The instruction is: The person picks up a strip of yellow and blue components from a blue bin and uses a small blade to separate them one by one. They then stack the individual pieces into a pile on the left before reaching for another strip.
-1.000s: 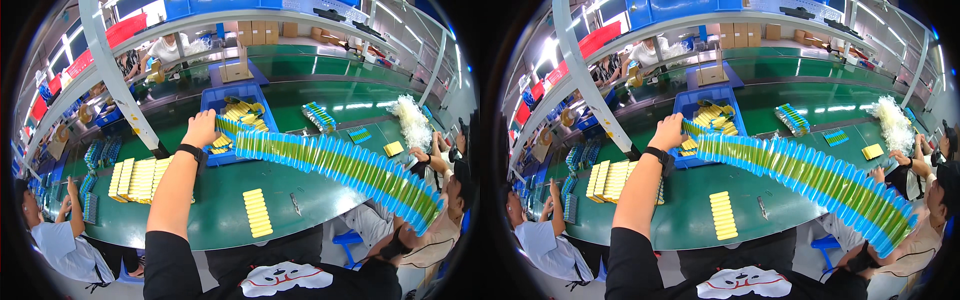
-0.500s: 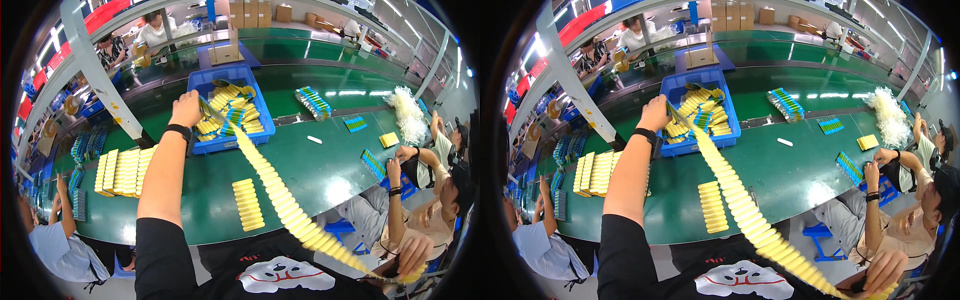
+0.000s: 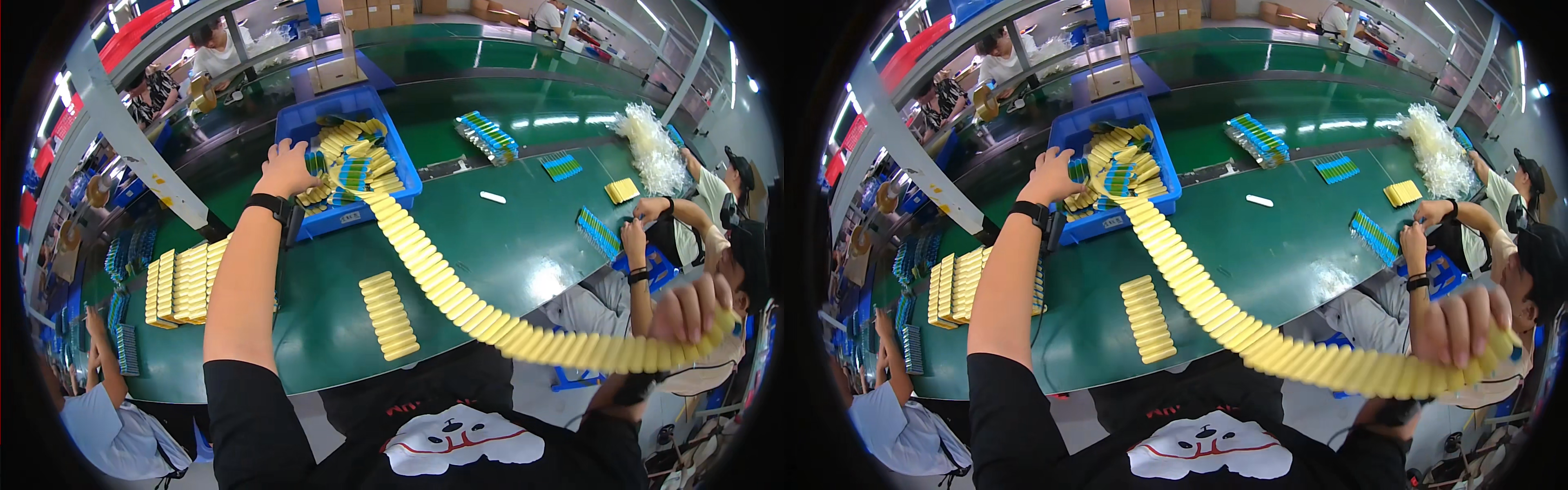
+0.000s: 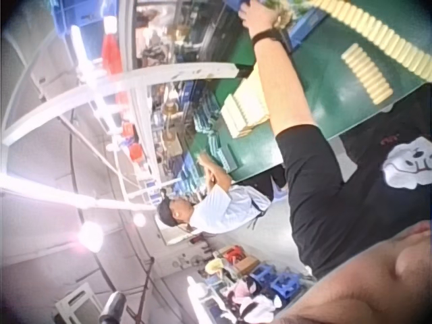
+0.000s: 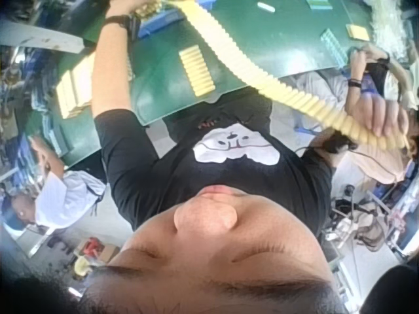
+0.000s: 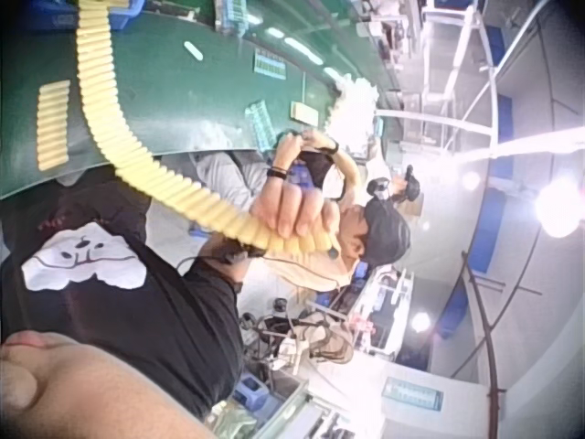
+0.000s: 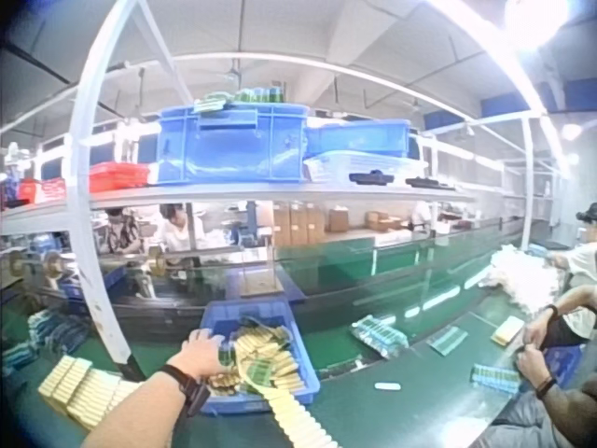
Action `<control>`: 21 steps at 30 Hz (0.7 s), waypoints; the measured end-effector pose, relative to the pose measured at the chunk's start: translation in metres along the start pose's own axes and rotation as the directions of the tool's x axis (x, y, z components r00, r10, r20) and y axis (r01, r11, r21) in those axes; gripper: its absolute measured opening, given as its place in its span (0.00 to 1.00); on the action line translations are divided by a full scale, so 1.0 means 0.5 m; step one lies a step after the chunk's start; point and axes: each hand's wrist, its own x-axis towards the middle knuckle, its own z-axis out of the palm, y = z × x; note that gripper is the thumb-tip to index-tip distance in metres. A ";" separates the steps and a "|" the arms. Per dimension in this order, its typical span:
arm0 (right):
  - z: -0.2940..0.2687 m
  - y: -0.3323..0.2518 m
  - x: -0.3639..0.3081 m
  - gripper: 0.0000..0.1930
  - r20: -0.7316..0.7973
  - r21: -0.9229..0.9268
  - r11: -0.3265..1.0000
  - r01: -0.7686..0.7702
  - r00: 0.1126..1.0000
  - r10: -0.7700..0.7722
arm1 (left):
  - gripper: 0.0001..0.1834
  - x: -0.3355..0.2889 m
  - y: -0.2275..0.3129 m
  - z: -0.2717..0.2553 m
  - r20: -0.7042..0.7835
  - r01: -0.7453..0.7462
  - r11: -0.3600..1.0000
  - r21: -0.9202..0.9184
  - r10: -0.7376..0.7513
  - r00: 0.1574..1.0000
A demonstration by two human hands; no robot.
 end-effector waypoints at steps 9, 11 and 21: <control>-0.043 0.250 0.144 0.13 0.166 -0.153 0.988 0.018 0.986 0.007 | 0.42 -0.219 0.147 -0.017 -0.155 -0.793 0.590 -0.151 0.778 0.608; -0.014 0.281 0.173 0.11 0.074 -0.112 0.993 0.035 0.997 -0.026 | 0.47 -0.298 0.171 -0.030 -0.031 -0.852 0.487 -0.194 0.865 0.501; 0.100 0.397 0.395 0.09 0.092 -0.286 0.931 0.227 0.974 -0.209 | 0.30 -0.342 0.258 -0.057 0.410 -0.491 0.711 -0.503 0.697 0.588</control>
